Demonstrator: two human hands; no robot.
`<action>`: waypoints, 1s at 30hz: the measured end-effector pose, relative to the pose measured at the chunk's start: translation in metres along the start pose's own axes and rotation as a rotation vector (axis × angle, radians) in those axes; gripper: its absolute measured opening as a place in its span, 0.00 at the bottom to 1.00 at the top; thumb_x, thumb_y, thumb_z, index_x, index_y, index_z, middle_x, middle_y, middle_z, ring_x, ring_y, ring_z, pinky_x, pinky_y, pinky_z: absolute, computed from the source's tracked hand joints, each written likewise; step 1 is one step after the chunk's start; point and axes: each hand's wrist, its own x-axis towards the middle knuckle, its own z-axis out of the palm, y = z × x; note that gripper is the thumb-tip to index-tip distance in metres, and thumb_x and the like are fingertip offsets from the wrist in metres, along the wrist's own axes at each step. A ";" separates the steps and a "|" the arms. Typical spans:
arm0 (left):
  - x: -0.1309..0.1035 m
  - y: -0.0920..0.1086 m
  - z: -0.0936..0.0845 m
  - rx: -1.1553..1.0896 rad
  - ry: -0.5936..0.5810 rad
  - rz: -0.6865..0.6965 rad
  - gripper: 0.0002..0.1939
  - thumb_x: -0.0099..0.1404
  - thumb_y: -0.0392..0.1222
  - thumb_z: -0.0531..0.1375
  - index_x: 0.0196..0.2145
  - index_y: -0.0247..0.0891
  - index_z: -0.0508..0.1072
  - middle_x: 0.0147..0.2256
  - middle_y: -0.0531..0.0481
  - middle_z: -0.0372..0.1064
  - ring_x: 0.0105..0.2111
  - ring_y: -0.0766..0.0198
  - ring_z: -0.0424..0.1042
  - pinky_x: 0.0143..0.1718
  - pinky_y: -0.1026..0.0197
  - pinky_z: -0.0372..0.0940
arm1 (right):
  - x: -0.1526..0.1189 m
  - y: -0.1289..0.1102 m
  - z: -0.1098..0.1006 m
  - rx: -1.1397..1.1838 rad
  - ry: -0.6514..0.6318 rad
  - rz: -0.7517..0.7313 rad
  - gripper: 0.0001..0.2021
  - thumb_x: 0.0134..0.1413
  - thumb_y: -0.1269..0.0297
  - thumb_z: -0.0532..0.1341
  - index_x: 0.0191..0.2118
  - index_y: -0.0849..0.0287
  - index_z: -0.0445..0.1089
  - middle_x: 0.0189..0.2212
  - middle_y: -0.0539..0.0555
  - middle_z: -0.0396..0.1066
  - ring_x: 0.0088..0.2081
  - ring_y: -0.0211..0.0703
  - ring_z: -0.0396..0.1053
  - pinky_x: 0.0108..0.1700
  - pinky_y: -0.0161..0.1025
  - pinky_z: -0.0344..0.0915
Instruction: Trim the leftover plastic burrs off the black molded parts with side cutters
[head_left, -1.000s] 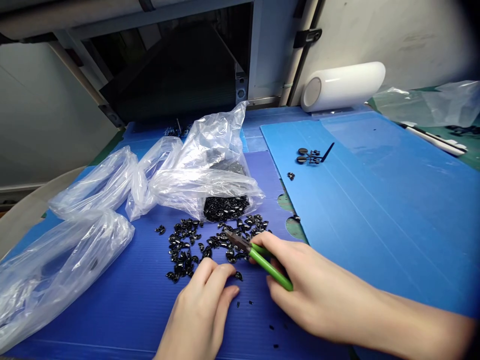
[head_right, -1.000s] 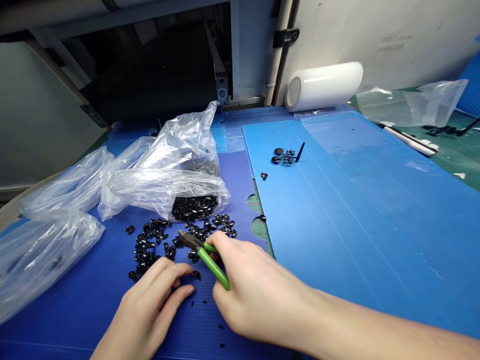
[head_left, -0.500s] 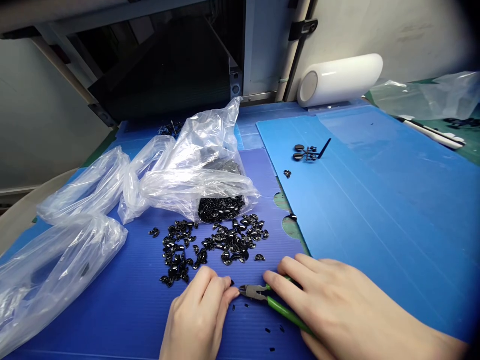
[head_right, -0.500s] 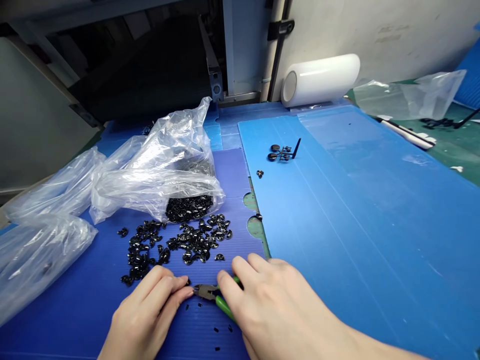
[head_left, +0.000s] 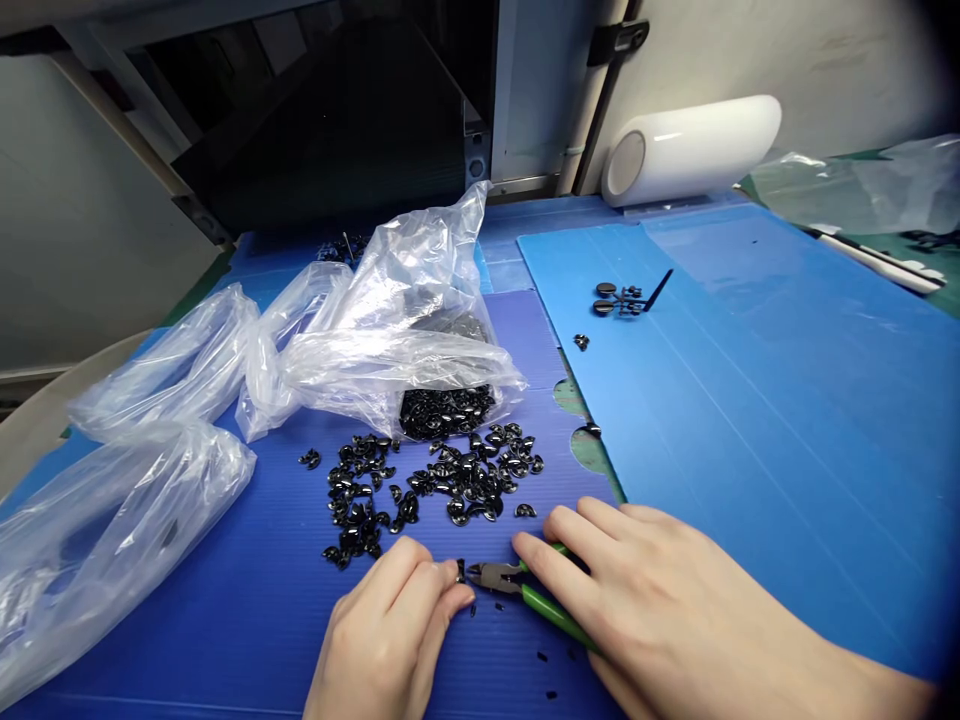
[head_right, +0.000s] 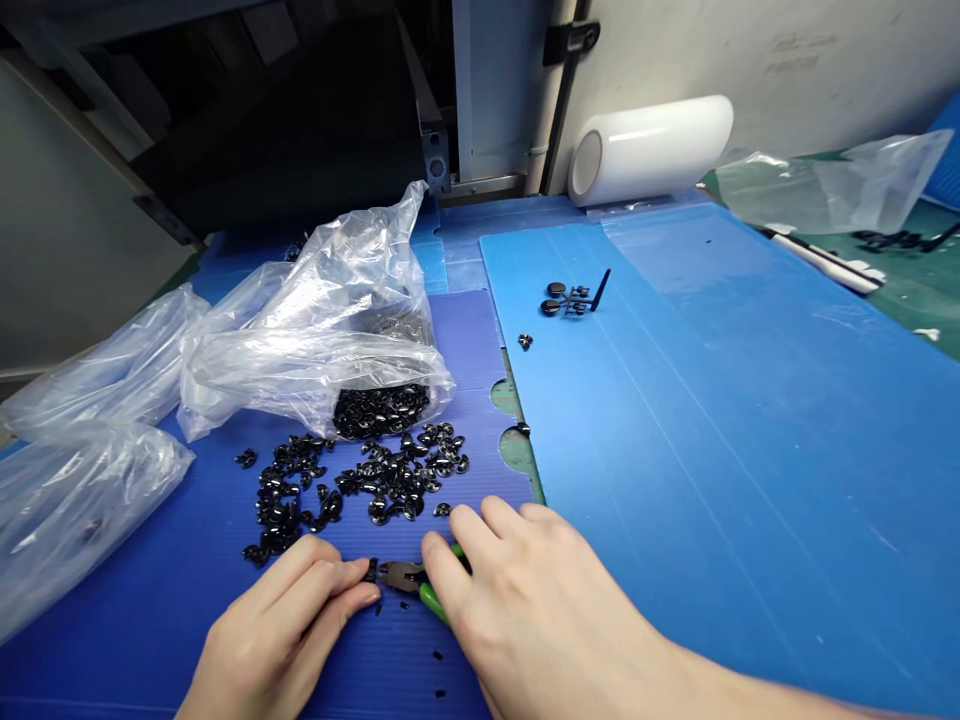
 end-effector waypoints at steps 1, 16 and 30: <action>0.000 0.001 0.001 0.002 0.013 -0.005 0.05 0.66 0.32 0.53 0.35 0.38 0.67 0.29 0.53 0.63 0.28 0.69 0.68 0.31 0.69 0.64 | -0.001 0.000 -0.001 -0.006 0.011 -0.002 0.17 0.34 0.72 0.57 0.36 0.58 0.71 0.33 0.57 0.72 0.30 0.49 0.67 0.25 0.43 0.59; -0.003 0.002 0.011 0.012 0.064 -0.003 0.05 0.65 0.31 0.55 0.31 0.38 0.66 0.26 0.53 0.61 0.27 0.69 0.66 0.32 0.68 0.65 | 0.007 0.002 -0.001 -0.081 0.032 -0.038 0.23 0.30 0.69 0.60 0.41 0.59 0.72 0.33 0.56 0.72 0.28 0.48 0.66 0.23 0.43 0.58; -0.005 -0.007 0.011 0.088 -0.012 0.059 0.06 0.65 0.32 0.55 0.30 0.38 0.67 0.24 0.54 0.62 0.23 0.70 0.66 0.25 0.70 0.63 | 0.009 0.006 0.006 -0.051 -0.011 -0.029 0.17 0.51 0.65 0.58 0.49 0.56 0.68 0.29 0.58 0.71 0.30 0.50 0.68 0.26 0.40 0.62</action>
